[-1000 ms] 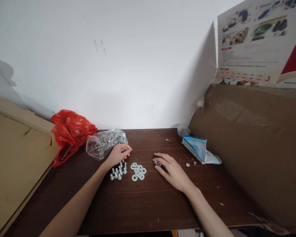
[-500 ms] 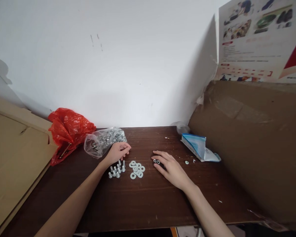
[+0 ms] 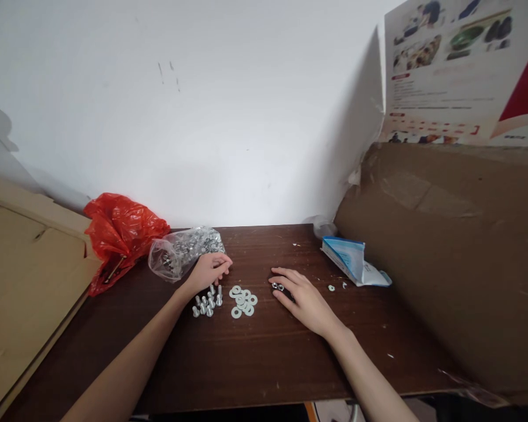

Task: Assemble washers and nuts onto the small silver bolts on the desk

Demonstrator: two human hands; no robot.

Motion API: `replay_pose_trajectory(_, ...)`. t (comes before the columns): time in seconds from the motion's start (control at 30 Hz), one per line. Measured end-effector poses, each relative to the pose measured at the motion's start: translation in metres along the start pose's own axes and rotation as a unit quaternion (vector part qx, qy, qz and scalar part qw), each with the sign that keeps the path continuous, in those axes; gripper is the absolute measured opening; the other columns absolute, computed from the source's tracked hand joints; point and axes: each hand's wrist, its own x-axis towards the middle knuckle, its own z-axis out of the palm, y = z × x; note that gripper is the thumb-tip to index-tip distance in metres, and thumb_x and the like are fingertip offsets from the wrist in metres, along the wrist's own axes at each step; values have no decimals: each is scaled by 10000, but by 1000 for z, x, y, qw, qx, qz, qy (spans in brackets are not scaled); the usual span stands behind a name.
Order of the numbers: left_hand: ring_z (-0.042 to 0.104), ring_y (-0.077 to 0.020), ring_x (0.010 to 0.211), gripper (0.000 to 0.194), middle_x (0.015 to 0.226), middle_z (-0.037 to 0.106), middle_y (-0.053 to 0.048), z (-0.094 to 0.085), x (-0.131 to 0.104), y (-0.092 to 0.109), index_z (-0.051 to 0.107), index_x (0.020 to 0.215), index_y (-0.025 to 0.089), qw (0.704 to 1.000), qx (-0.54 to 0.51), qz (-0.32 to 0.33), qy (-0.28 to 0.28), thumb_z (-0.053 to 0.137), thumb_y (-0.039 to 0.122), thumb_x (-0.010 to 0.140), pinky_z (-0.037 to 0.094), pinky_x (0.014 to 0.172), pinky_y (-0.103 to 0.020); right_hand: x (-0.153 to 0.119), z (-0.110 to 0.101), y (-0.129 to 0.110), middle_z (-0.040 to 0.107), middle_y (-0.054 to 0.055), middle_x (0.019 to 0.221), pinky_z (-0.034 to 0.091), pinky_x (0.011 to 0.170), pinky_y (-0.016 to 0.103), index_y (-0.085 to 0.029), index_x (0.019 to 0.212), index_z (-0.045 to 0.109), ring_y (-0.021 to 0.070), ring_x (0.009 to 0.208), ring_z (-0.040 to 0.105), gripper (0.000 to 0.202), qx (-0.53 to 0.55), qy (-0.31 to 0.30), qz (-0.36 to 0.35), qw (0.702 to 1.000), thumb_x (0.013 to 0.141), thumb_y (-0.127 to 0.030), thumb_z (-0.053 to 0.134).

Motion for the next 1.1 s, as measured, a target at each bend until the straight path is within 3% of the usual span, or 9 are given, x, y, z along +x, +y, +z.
replay_pose_trajectory(0.6,483,-67,454,181,631,564,-16,0,-1,-1,587,813,102,1000,-14,4,-7,539,271,766,416,347,-153,0,3,4,498,76,1301,382,1026,442,-244,1125,558,221,1215,451,244,-7,11,-13,1000,928,-310,429)
replay_pose_trajectory(0.8,530,-96,542,230,652,581,-33,-13,-2,7,609,819,89,996,-41,2,-76,554,307,774,484,445,-197,0,2,4,565,74,1163,428,936,423,-236,1024,590,220,1114,511,185,-44,40,-21,998,922,-281,443)
replay_pose_trajectory(0.93,559,-113,617,231,719,640,-62,-24,-11,23,648,804,99,991,20,19,-133,554,308,780,482,542,-213,-2,1,1,581,72,1107,434,899,406,-228,983,597,215,1067,532,158,-63,54,-38,996,913,-269,462)
replay_pose_trajectory(1.1,568,-128,699,239,778,664,-47,-33,-26,37,681,803,134,979,127,73,-140,562,340,785,440,637,-227,-3,-1,-3,577,77,1088,428,884,396,-211,935,580,219,1063,528,115,-74,70,-44,994,900,-258,481)
